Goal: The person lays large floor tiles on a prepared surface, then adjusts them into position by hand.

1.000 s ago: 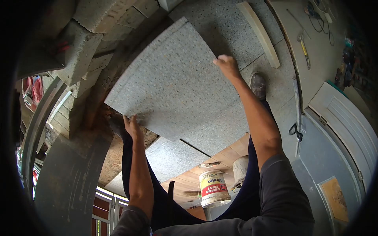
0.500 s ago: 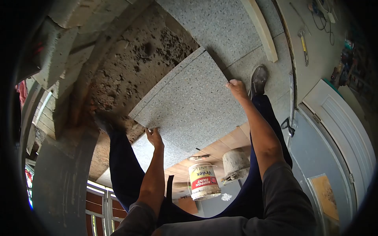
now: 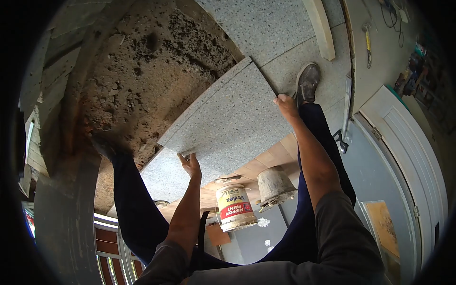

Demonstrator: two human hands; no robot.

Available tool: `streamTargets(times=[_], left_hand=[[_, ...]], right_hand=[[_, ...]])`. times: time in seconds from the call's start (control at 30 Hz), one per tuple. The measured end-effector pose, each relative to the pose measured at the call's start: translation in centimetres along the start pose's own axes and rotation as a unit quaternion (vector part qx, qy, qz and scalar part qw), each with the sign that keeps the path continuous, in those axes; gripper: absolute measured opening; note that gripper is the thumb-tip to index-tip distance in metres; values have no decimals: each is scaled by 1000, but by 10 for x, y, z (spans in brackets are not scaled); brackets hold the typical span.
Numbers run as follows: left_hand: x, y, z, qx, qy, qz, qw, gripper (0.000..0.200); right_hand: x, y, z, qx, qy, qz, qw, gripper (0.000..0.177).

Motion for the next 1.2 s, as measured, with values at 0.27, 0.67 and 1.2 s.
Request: streamTargets(times=[0.27,0.67,1.2], left_hand=[[8,3,7,24,39,82,996,84],[13,1,-4,-19,31,167,985,85],[9,-5,7,19,51,418,907,61]], right_hand=[[8,-23,-20,8,-24,0,1000,37],[13,-26,-29,26,-57,-40,997,32],[21,32,-39,-18,70,-246,967,16]])
Point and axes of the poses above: each hand's wrist, its own z-axis towards the middle knuckle, its own x-axis out of the palm, y = z × x, the point moved 10 cm from there along z, towards the middle knuckle, and after that the axes turned 6 degrees about -z, right-handed, at the moved point
